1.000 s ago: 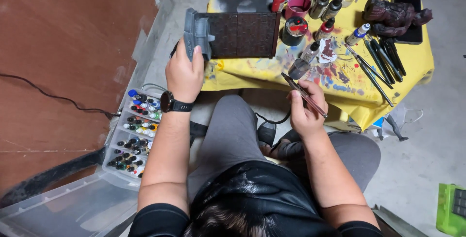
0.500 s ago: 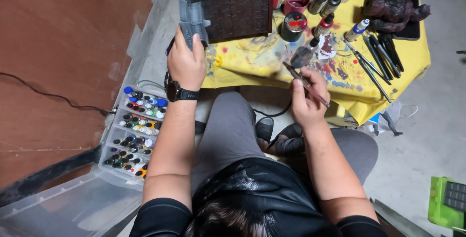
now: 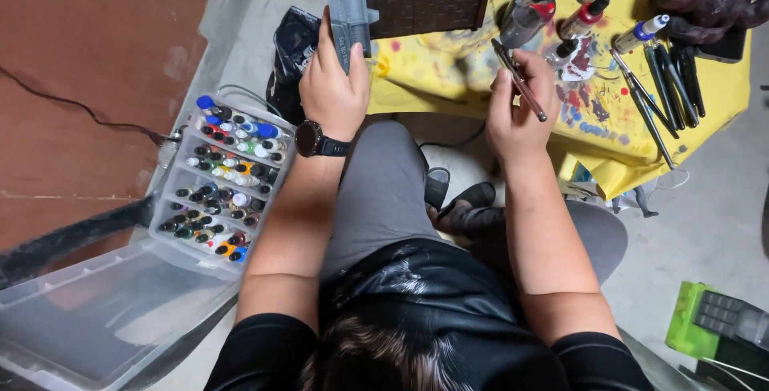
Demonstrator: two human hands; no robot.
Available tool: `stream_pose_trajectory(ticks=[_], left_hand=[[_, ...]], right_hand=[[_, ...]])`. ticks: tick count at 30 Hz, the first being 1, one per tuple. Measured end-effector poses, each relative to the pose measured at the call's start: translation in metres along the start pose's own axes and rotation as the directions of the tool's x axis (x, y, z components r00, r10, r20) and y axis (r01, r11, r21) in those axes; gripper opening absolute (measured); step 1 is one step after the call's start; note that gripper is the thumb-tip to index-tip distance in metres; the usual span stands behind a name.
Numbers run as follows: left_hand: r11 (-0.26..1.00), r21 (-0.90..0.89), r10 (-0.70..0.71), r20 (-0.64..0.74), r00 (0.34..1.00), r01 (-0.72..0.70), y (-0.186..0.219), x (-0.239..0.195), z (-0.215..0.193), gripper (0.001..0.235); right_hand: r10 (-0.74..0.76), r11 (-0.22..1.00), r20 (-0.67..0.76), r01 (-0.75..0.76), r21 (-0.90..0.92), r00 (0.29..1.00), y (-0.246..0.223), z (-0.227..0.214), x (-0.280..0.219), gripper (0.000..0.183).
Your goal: The person is using an airbrush to paint a miniature base, rotating it to ensure even coverage.
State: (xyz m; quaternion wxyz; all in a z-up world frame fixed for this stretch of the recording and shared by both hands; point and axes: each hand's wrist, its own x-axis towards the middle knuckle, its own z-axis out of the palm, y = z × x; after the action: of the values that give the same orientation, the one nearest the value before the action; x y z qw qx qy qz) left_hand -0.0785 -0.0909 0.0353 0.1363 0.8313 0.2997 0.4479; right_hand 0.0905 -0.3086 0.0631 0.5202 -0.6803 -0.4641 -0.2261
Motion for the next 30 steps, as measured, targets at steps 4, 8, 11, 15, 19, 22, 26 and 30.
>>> stream_pose_trajectory(ticks=[4,8,11,15,19,22,26,30], left_hand=[[1.0,-0.007,0.007,-0.006,1.0,-0.007,0.002,-0.005,0.0,0.053],[0.999,-0.032,-0.017,0.022,1.0,0.017,0.004,-0.005,-0.002,0.053],[0.999,-0.031,-0.022,0.024,0.999,0.023,0.005,-0.004,-0.003,0.053],[0.999,-0.032,-0.027,0.029,0.999,0.028,0.007,-0.003,-0.005,0.053],[0.999,-0.044,-0.028,0.035,0.999,0.03,0.008,-0.002,-0.006,0.054],[0.999,-0.04,-0.019,0.022,1.0,0.02,0.007,-0.003,-0.004,0.053],[0.999,-0.041,-0.019,0.026,0.999,0.02,0.007,-0.003,-0.005,0.053],[0.999,-0.037,-0.039,0.024,0.999,0.04,0.007,-0.002,-0.005,0.052]], right_hand=[[-0.019,1.0,0.011,0.019,-0.023,1.0,-0.005,0.0,0.002,0.025],[-0.008,0.998,0.015,0.009,-0.065,1.0,-0.009,0.0,0.007,0.024],[-0.013,0.996,0.028,0.015,-0.091,1.0,-0.006,0.004,0.01,0.025],[-0.01,0.992,0.039,0.015,-0.122,0.999,-0.002,0.007,0.012,0.025],[-0.016,0.992,0.04,0.021,-0.123,0.999,0.005,0.011,0.012,0.026],[-0.001,0.995,0.035,0.004,-0.096,0.999,0.006,0.013,0.012,0.026],[-0.002,0.994,0.044,0.007,-0.107,0.999,0.006,0.012,0.01,0.025],[0.034,0.996,0.047,-0.03,-0.089,0.998,0.007,0.011,0.008,0.026]])
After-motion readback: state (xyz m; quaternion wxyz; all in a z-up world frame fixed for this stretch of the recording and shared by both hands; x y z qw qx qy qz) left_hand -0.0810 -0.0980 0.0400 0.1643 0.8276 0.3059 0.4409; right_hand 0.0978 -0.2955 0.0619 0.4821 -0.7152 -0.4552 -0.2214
